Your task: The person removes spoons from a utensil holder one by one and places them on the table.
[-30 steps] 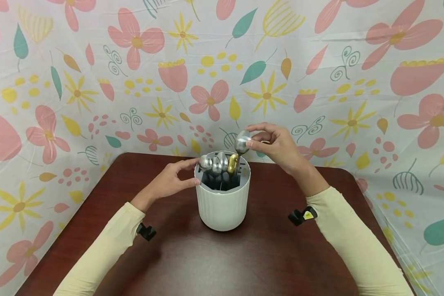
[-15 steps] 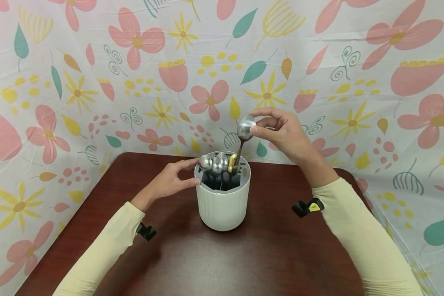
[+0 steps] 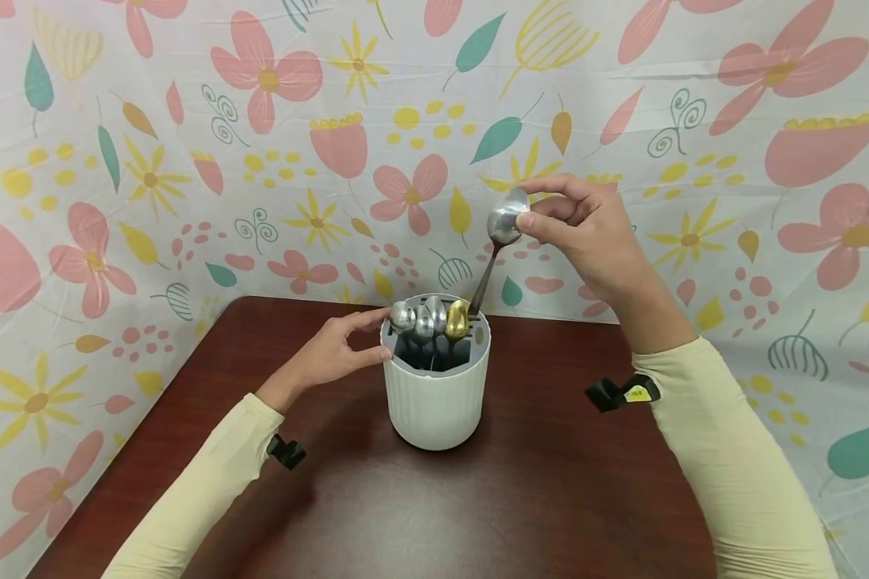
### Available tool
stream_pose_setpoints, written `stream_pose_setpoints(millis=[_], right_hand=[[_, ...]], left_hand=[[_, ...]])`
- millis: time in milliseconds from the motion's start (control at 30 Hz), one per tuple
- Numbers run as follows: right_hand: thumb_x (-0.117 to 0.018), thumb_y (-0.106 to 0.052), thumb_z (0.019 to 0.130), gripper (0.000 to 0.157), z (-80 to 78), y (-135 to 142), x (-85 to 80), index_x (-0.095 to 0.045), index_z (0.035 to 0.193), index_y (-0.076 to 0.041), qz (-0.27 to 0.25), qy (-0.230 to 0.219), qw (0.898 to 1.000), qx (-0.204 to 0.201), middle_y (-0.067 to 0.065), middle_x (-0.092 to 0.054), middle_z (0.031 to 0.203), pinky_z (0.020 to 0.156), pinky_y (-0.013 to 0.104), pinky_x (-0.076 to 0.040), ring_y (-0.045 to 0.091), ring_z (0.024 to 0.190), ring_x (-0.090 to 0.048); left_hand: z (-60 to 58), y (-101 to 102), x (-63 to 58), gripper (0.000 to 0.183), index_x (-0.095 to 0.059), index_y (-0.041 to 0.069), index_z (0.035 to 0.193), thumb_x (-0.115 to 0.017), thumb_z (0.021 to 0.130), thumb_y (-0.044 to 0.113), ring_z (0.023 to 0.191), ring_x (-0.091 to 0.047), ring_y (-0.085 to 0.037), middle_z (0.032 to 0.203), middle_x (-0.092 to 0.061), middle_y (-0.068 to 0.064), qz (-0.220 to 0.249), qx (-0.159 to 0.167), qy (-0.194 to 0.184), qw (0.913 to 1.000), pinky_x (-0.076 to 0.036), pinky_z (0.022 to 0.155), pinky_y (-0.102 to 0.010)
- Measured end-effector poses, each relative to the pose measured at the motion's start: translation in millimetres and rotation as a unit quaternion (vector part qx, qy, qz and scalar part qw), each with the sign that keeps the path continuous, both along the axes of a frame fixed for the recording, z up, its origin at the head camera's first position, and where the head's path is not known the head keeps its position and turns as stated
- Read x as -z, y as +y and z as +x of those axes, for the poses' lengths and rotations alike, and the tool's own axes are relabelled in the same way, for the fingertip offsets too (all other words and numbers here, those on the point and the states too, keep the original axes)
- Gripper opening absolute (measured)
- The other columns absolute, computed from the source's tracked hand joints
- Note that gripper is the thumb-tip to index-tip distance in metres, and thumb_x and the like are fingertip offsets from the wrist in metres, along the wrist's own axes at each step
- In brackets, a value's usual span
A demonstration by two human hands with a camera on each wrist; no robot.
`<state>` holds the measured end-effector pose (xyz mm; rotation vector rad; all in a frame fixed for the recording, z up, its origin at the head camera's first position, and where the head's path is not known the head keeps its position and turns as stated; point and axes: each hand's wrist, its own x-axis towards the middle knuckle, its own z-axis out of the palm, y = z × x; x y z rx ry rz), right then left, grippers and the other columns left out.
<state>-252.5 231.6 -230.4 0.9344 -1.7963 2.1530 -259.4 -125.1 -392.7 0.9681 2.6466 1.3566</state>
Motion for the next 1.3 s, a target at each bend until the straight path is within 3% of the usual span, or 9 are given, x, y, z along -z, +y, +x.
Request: stream_pose_setpoints(millis=[200, 533, 933, 1300], right_hand=[[-0.055, 0.025, 0.09, 0.033, -0.5, 15, -0.2, -0.068, 0.118, 0.011, -0.024, -0.008, 0.999, -0.029, 0.013, -0.075, 0.083, 0.067, 0.024, -0.053, 0.017, 0.068, -0.062], [-0.053, 0.023, 0.093, 0.035, -0.2, 43, 15.1, -0.069, 0.12, 0.008, -0.007, -0.063, 0.998, -0.01, 0.011, -0.076, 0.087, 0.069, 0.022, -0.054, 0.016, 0.07, -0.064], [-0.061, 0.008, 0.097, 0.03, -5.5, 66, 50.1, -0.074, 0.118, -0.008, 0.079, -0.141, 0.986, 0.038, 0.001, -0.073, 0.081, 0.062, 0.02, -0.05, 0.014, 0.065, -0.058], [-0.059, 0.009, 0.098, 0.031, -10.9, 74, 87.4, -0.073, 0.119, -0.01, 0.057, -0.186, 0.981, -0.002, 0.002, -0.077, 0.092, 0.066, 0.021, -0.054, 0.011, 0.071, -0.065]], left_hand=[[-1.0, 0, 0.1, 0.067, -0.05, 0.035, 0.152, -0.075, 0.091, 0.051, 0.131, -0.053, -0.014, 0.147, -0.055, 0.009, 0.004, 0.003, 0.001, 1.0, -0.045, 0.108, -0.048], [0.5, -1, 1.5, 0.069, -0.048, 0.034, 0.153, -0.073, 0.092, 0.052, 0.132, -0.052, -0.015, 0.149, -0.054, 0.007, 0.001, 0.004, 0.004, 1.0, -0.045, 0.107, -0.048], [-0.7, -1, 1.8, 0.067, -0.048, 0.039, 0.151, -0.073, 0.091, 0.054, 0.131, -0.052, -0.011, 0.147, -0.055, 0.009, 0.004, 0.0, 0.007, 1.0, -0.045, 0.107, -0.047], [-1.3, -1, 2.9, 0.067, -0.048, 0.038, 0.152, -0.074, 0.091, 0.051, 0.128, -0.053, -0.009, 0.145, -0.056, 0.009, 0.008, 0.005, 0.009, 0.9999, -0.046, 0.106, -0.045]])
